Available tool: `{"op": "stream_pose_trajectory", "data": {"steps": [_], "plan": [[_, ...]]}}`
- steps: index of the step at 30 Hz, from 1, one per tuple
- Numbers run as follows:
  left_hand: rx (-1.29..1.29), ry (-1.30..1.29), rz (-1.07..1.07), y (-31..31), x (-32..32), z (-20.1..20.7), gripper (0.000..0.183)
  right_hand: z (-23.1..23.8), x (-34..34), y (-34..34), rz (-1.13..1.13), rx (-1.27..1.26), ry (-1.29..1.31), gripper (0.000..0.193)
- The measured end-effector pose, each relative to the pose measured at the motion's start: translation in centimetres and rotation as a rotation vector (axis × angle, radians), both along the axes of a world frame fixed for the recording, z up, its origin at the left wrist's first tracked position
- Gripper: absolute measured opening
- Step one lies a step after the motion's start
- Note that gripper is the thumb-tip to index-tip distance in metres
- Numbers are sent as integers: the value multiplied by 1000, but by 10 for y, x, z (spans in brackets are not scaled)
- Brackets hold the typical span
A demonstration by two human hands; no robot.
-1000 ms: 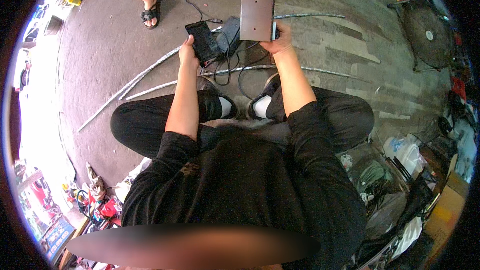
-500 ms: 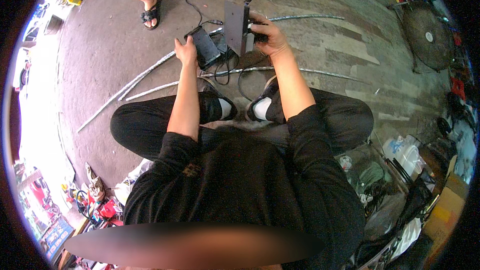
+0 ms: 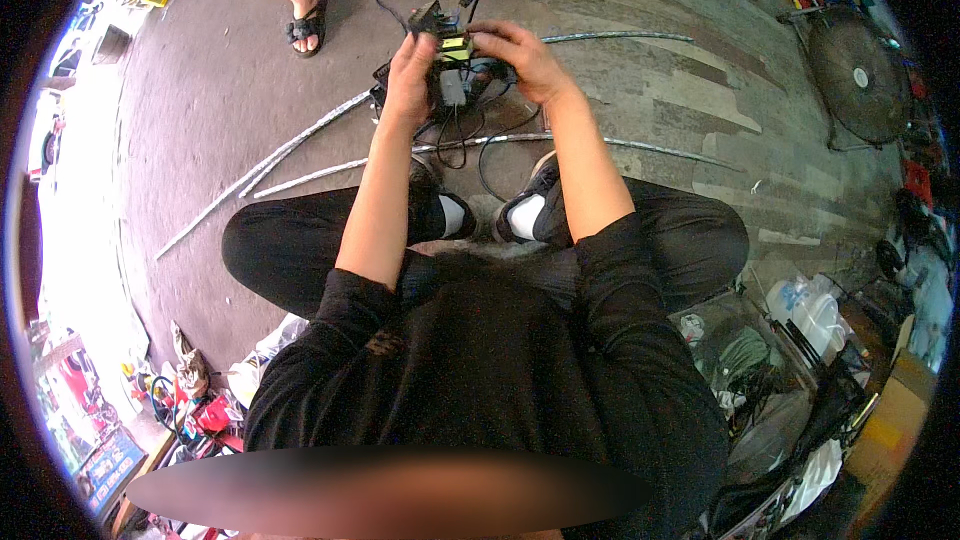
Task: The person sits on the floor and uses a screwdriver to open a black electronic device, removes the circuit board, and uses scissors to cut wires. They then place the board back into the casing and continue working on the device.
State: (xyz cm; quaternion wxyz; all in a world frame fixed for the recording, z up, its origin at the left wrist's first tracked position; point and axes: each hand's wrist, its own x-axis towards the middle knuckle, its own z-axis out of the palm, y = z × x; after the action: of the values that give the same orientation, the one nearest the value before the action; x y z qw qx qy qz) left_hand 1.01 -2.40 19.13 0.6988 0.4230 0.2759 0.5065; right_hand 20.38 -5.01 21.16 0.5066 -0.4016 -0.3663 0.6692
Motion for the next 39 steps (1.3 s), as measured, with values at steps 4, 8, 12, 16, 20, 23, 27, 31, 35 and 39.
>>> {"op": "stream_pose_trajectory", "data": {"steps": [4,8,12,16,20,23,27,31,35,39], "plan": [[-314,-137,-153,-4,1,12,67,-3,15,8,-222,-23,-295,39],[-328,-251,-386,-3,-4,3,74,11,7,11,-435,304,-444,31],[-362,-375,-520,-7,-9,-27,75,34,10,7,-223,389,-572,24],[-411,-425,-601,-11,-10,-38,83,54,7,2,101,298,-528,26],[-392,-422,-633,-14,-11,-31,85,54,4,-2,231,291,-548,27],[-385,-392,-618,-14,-17,-31,83,54,3,-4,288,385,-663,28],[-339,-356,-589,-13,-19,-27,82,56,-2,-5,268,512,-720,29],[-296,-352,-545,-10,-19,-29,76,59,-13,-10,126,585,-758,24],[-309,-277,-437,-10,-24,-26,70,63,-26,-14,-33,626,-897,19],[-315,-251,-387,-12,-21,-21,68,58,-27,-13,-115,727,-872,20]]}}
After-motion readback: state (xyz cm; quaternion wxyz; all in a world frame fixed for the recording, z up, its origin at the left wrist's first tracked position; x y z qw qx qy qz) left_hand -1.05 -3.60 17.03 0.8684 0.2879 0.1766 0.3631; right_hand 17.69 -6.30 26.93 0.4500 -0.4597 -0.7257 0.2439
